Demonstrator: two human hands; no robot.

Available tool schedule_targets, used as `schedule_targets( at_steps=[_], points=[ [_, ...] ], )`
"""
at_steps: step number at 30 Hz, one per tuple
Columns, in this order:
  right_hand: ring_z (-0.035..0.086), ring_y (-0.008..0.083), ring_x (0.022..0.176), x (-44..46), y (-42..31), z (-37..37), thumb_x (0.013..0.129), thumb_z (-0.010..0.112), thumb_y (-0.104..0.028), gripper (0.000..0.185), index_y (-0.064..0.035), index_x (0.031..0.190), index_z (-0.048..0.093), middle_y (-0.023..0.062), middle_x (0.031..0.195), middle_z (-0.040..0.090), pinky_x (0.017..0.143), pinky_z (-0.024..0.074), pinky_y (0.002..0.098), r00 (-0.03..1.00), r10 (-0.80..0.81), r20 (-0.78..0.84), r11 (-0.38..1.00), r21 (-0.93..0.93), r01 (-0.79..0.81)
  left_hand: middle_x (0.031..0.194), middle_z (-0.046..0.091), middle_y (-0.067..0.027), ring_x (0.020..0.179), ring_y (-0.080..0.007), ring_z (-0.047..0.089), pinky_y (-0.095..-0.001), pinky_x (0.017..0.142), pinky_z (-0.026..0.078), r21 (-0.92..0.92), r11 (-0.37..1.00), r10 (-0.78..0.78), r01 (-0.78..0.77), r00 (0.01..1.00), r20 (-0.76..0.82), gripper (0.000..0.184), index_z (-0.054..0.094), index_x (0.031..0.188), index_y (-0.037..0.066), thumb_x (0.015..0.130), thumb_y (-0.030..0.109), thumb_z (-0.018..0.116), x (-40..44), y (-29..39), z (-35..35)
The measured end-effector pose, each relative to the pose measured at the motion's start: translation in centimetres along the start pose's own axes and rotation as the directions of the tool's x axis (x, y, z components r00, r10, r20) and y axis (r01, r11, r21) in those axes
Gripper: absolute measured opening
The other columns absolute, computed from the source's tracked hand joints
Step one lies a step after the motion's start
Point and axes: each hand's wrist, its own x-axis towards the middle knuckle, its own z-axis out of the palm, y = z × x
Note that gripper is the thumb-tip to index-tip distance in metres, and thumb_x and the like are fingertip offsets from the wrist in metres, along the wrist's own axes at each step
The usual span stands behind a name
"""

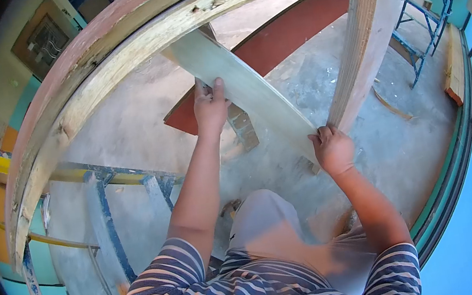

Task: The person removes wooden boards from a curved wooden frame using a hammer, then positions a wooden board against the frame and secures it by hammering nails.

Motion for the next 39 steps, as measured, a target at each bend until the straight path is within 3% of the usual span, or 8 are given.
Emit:
schedule_targets(
  at_steps=[6,9,14,18,20,23,26,39],
  points=[
    [0.067,0.0329,0.068,0.5,-0.1,-0.8,0.081,0.076,-0.028,0.024,-0.0062,0.085,0.067,0.0112,0.082,0.068,0.061,0.0541,0.0420,0.997,-0.015,-0.071,1.000,0.022,0.017,0.108,0.065,-0.0144,0.093,-0.0189,0.065,-0.0289,0.083,0.053,0.240,0.944,0.248,-0.228,0.967,-0.053,0.085,0.017,0.159,0.008,0.093,0.025,0.068,-2.4,-0.7,0.9],
    [0.067,0.0328,0.068,1.2,-0.1,-0.8,0.080,0.077,-0.029,0.025,-0.0064,0.084,0.067,0.0111,0.081,0.068,0.060,0.0541,0.0421,0.998,-0.023,-0.063,0.999,-0.048,0.020,0.148,0.038,-0.0285,0.109,-0.0286,0.057,-0.0355,0.103,0.043,-0.024,0.991,-0.127,0.134,0.975,0.183,0.089,0.012,0.159,0.005,0.093,0.027,0.067,-3.8,0.6,1.4],
    [0.065,0.0345,0.063,1.9,-1.3,-3.1,0.078,0.080,-0.033,0.032,-0.0055,0.078,0.064,0.0121,0.073,0.065,0.057,0.0531,0.0417,0.998,-0.022,-0.060,0.999,-0.046,0.019,0.141,0.049,-0.0185,0.111,-0.0239,0.058,-0.0356,0.083,0.056,-0.147,0.988,-0.028,0.052,0.987,0.160,0.093,-0.013,0.159,0.024,0.099,0.016,0.058,-3.3,-2.5,3.7],
    [0.064,0.0354,0.094,3.2,-1.5,-8.0,0.062,0.092,-0.042,0.074,0.0031,0.108,0.056,0.0214,0.103,0.061,0.081,0.0537,0.0420,0.900,0.373,-0.226,0.925,0.169,-0.341,0.151,0.038,-0.0178,0.121,-0.0283,0.054,-0.0431,0.088,0.058,-0.291,0.932,-0.133,0.215,0.951,0.278,0.096,-0.020,0.156,0.029,0.100,0.016,0.058,-4.2,0.3,2.7],
    [0.047,0.0384,0.129,3.9,0.8,-5.5,0.054,0.095,-0.044,0.118,0.0060,0.141,0.033,0.0278,0.139,0.042,0.107,0.0414,0.0436,0.889,0.372,-0.267,0.923,0.204,-0.326,0.154,0.032,-0.0212,0.128,-0.0302,0.049,-0.0407,0.096,0.051,-0.336,0.917,-0.111,0.216,0.946,0.306,0.105,-0.021,0.155,0.022,0.095,0.018,0.065,-4.2,0.4,2.8],
    [0.047,0.0425,0.128,5.2,3.6,-3.1,0.055,0.096,-0.039,0.140,0.0038,0.152,0.005,0.0300,0.146,0.033,0.108,0.0409,0.0460,0.937,0.173,-0.304,0.979,0.154,-0.131,0.157,0.023,-0.0285,0.138,-0.0328,0.040,-0.0357,0.111,0.039,-0.300,0.948,-0.013,0.104,0.957,0.288,0.123,-0.022,0.154,0.005,0.085,0.022,0.078,-4.3,0.0,3.2],
    [0.041,0.0445,0.135,5.2,4.7,-2.8,0.057,0.093,-0.033,0.141,0.0036,0.154,-0.003,0.0307,0.151,0.029,0.111,0.0383,0.0451,0.947,0.295,-0.124,0.894,0.387,-0.228,0.156,0.022,-0.0299,0.139,-0.0333,0.039,-0.0353,0.111,0.039,-0.138,0.987,-0.043,0.079,0.968,0.247,0.131,-0.022,0.153,0.003,0.080,0.024,0.084,-4.3,1.1,3.3],
    [0.040,0.0418,0.136,3.9,5.2,-3.7,0.055,0.091,-0.032,0.133,0.0069,0.153,0.008,0.0303,0.148,0.034,0.114,0.0346,0.0427,0.955,0.292,-0.060,0.859,0.456,-0.234,0.160,0.012,-0.0301,0.146,-0.0337,0.028,-0.0364,0.117,0.031,-0.061,0.994,-0.079,0.094,0.975,0.209,0.137,-0.017,0.155,0.004,0.073,0.034,0.088,-4.1,0.8,2.9]
  ],
)
